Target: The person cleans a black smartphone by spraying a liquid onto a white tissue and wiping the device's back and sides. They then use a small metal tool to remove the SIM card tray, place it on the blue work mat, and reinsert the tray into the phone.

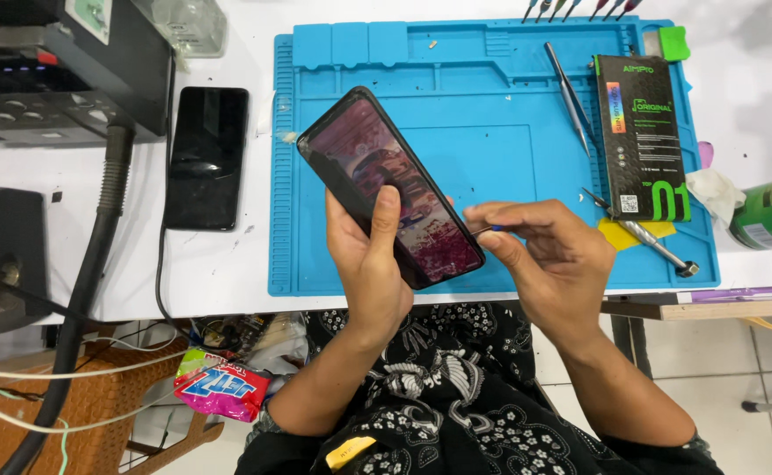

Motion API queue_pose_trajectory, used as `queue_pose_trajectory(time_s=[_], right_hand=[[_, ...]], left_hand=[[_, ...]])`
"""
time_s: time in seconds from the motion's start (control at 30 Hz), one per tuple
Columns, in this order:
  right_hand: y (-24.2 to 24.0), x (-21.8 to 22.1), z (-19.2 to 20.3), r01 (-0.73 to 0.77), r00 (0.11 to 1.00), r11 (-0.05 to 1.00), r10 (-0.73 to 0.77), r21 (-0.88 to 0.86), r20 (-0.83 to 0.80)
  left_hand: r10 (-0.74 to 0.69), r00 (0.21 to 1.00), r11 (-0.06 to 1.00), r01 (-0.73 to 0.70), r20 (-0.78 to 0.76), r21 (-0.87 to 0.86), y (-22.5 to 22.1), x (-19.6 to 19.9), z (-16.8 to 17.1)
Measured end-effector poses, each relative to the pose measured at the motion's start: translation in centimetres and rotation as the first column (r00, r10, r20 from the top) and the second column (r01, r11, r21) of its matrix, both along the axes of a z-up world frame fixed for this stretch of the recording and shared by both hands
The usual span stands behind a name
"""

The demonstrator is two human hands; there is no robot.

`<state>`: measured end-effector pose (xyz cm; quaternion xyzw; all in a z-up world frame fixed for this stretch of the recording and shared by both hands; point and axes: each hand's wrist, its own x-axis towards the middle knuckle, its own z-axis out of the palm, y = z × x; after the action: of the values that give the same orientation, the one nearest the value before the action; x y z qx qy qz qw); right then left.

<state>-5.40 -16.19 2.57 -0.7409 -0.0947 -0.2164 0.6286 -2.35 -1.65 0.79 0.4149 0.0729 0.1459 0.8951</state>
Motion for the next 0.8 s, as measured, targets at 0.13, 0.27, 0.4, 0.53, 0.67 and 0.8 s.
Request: queue_pose_trajectory(time_s=[0.13,0.27,0.4,0.53,0.67,0.8], right_hand=[[-1.9,1.6,1.1,-0.259,0.961,0.944,0.23,-0.203,-0.154],[-3.2,2.5,2.1,-0.378,0.925,0.757,0.337,-0.533,-0.178],[-2.1,2.6,1.8,-0.415,0.897,0.696,0.42,-0.586,-0.136],[-1.2,2.3,0.0,-0.316,0.944,0.82,0.32,-0.478,-0.077],[-0.9,2.1,-0.6,-0.268,0.961,0.834,0.267,-0.483,-0.072],[-0.5,2.0,-0.7,-0.272,0.961,0.858,0.262,-0.435,-0.083]], left_hand=[[-0.03,1.0,0.996,0.03,-0.002,0.089,1.3,0.4,0.0],[-0.057,0.998,0.977,0.056,-0.003,0.207,2.3,0.3,0.1],[-0.087,0.996,0.958,0.091,-0.025,0.272,2.9,0.1,-0.3],[-0.021,0.996,0.964,-0.002,0.085,0.268,2.6,0.2,-1.4],[0.006,0.997,0.957,-0.029,0.078,0.288,2.3,0.1,-1.9],[0.021,0.996,0.944,-0.046,0.081,0.326,2.5,0.1,-1.8]])
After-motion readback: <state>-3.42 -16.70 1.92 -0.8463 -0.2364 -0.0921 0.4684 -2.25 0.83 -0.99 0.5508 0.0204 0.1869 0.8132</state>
